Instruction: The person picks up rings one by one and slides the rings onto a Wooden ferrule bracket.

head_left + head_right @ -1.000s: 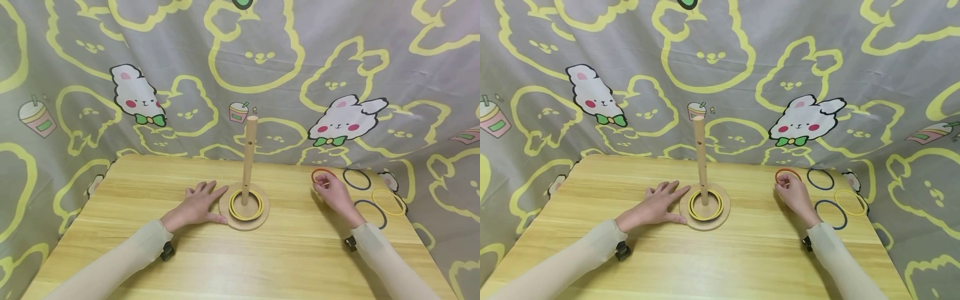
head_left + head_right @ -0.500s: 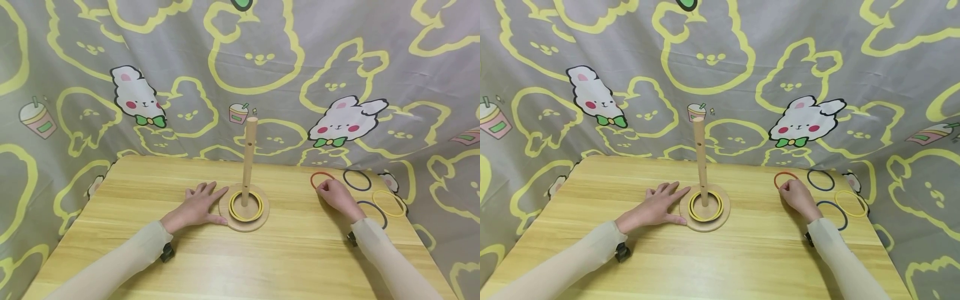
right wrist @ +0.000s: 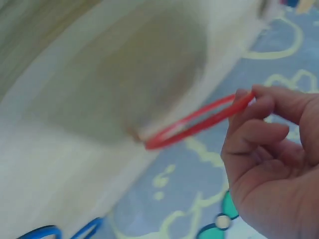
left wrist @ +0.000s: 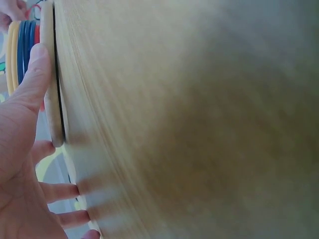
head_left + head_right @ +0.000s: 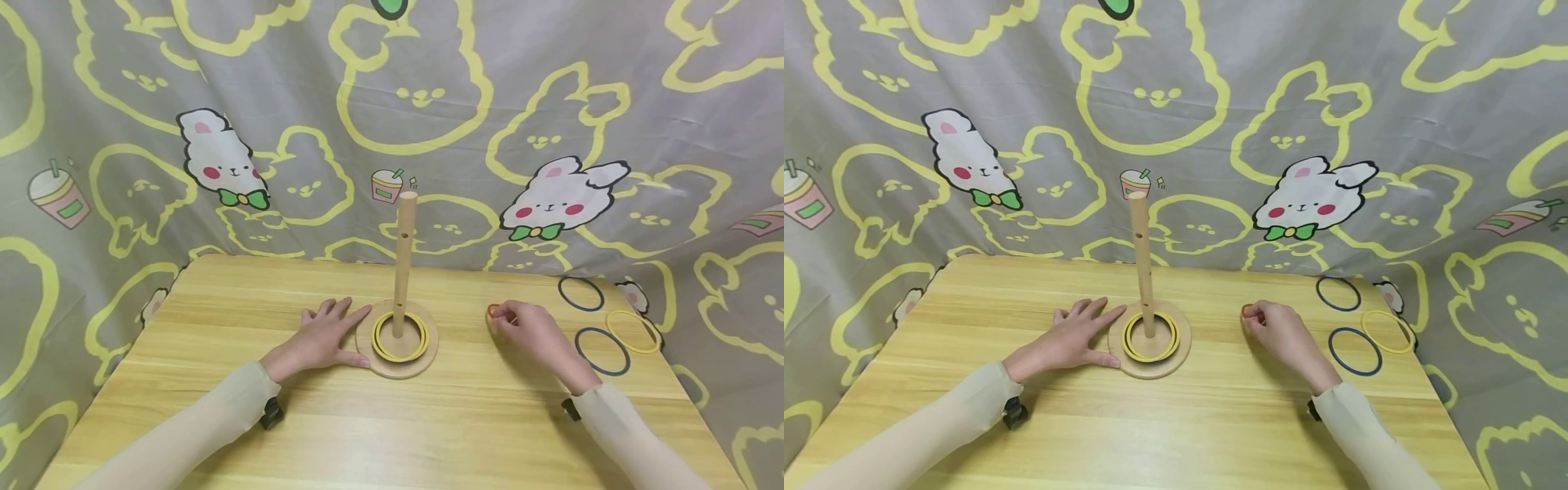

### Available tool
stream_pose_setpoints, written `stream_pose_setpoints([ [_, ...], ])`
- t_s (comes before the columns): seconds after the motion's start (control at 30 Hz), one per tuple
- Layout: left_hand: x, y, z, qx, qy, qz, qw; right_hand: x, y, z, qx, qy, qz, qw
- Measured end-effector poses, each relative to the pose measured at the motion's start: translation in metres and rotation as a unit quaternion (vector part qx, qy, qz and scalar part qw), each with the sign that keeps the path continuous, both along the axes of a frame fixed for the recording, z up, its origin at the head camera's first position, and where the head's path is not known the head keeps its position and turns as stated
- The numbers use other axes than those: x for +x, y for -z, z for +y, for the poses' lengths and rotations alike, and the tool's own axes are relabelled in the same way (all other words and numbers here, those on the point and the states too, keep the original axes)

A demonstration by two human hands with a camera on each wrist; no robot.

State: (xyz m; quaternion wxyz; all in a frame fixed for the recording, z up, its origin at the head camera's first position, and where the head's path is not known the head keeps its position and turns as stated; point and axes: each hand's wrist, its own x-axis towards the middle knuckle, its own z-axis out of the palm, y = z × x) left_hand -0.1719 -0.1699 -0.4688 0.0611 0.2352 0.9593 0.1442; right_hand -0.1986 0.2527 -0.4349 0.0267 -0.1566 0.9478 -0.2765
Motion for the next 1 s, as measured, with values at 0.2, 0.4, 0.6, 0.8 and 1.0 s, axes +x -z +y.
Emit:
stream_pose_setpoints([
  [0.2,0.001,-0.001,0.0,-0.003,0.001,0.002,1.0,0.02,-0.023,-0.02,-0.007,-0.045,-0.001,0.999],
  [0.4,0.001,0.001,0.0,0.0,0.0,0.0,1.0,0.045,-0.043,-0.036,-0.057,-0.084,0.035,0.9942],
  [0.6,0.001,0.0,-0.001,0.001,0.002,0.001,1.0,0.062,-0.06,-0.052,-0.105,-0.131,0.105,0.9802],
  [0.8,0.001,0.001,-0.001,0.001,0.006,0.003,1.0,0.07,-0.083,-0.068,-0.174,-0.152,0.164,0.9591],
  [1.0,0.002,-0.001,0.0,0.001,0.005,0.003,1.0,0.072,-0.115,-0.085,-0.237,-0.143,0.21,0.9377],
])
